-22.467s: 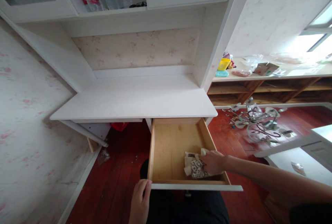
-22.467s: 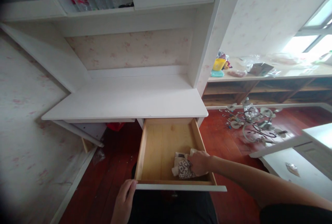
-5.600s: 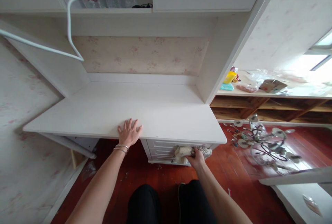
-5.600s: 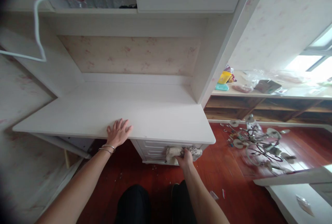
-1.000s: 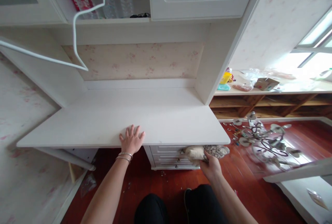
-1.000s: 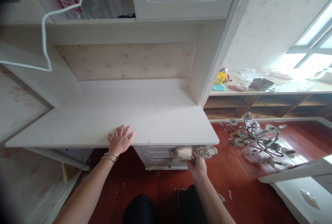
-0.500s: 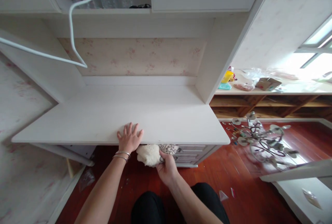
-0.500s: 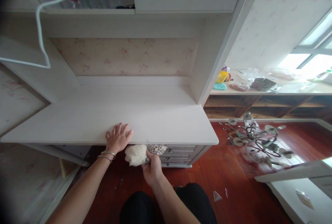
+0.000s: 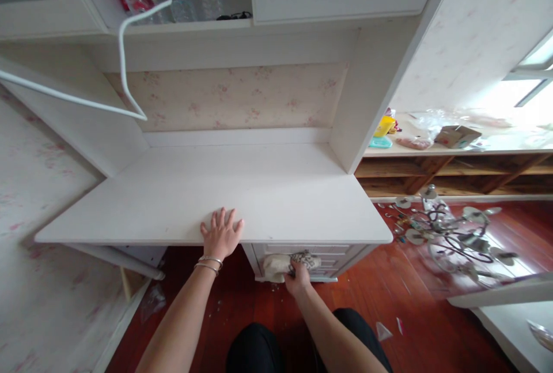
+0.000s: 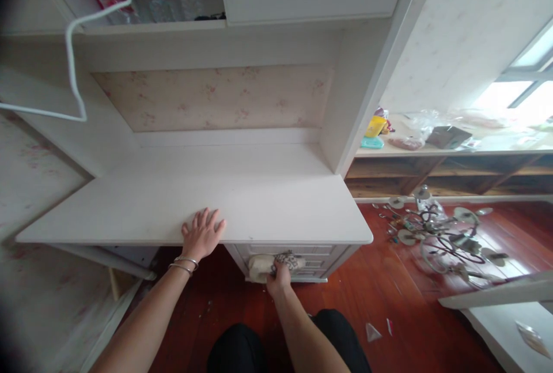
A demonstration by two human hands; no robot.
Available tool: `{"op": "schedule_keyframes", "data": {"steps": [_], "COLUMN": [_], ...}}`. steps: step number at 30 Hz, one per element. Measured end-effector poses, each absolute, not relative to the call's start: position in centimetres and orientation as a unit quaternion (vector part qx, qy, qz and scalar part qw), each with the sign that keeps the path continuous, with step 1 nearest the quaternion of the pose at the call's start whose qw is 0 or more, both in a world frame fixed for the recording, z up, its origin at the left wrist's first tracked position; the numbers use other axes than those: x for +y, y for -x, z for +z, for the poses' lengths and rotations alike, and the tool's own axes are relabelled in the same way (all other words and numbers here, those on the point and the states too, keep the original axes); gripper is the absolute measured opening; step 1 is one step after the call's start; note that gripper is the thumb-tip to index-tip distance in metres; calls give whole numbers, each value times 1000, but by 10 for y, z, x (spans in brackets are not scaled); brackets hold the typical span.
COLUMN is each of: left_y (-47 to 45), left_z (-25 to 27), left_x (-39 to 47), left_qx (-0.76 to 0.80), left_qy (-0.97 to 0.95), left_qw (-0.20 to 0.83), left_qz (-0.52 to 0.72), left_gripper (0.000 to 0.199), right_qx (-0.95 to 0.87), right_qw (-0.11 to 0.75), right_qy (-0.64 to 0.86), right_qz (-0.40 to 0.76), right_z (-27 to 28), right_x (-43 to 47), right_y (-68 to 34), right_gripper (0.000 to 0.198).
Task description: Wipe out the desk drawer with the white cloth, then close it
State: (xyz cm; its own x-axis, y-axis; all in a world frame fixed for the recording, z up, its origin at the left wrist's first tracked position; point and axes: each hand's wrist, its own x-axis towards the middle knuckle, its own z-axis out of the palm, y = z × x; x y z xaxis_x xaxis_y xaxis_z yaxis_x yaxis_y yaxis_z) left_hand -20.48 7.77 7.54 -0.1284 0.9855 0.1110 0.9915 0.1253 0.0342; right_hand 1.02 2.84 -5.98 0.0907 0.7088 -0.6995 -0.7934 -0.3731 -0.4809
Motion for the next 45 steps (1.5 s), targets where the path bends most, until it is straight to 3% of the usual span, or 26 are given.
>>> {"op": "schedule_keyframes", "data": {"steps": [5, 13, 22, 27, 32, 34, 37, 42, 45], "left_y": [205, 205, 206, 205, 205, 203, 201, 205, 207], "left_z": [75, 72, 69, 71, 75, 77, 78, 74, 73], "left_x": [78, 79, 77, 76, 75, 74, 71, 74, 76], "left_qx": [-749, -751, -746, -748, -752, -752, -748, -747, -751], "left_qy": [660, 658, 661, 658, 655, 654, 656, 659, 655], "left_qw": [30, 34, 40, 48, 30, 38, 65, 54, 36], "left_qz": [-51, -55, -67, -68, -68, -71, -75, -76, -72], "left_gripper": [60, 60, 59, 57, 58, 58, 57, 60, 62], "right_qx": [122, 107, 55, 12, -48, -81, -145, -188, -239], "right_qw": [583, 646, 673, 625, 672, 631, 487, 387, 361], "right_qy": [540, 517, 436, 380, 227, 227, 301, 375, 429], "right_qz": [594, 552, 595, 682, 703, 738, 807, 821, 793], "right_z": [-47, 22, 118, 179, 196, 179, 141, 98, 93], "right_x": [31, 17, -27, -8, 51, 67, 64, 12, -13], "right_y": [-93, -158, -96, -50, -4, 9, 14, -20, -56], "right_gripper": [20, 18, 34, 25, 20, 15, 7, 32, 36]}}
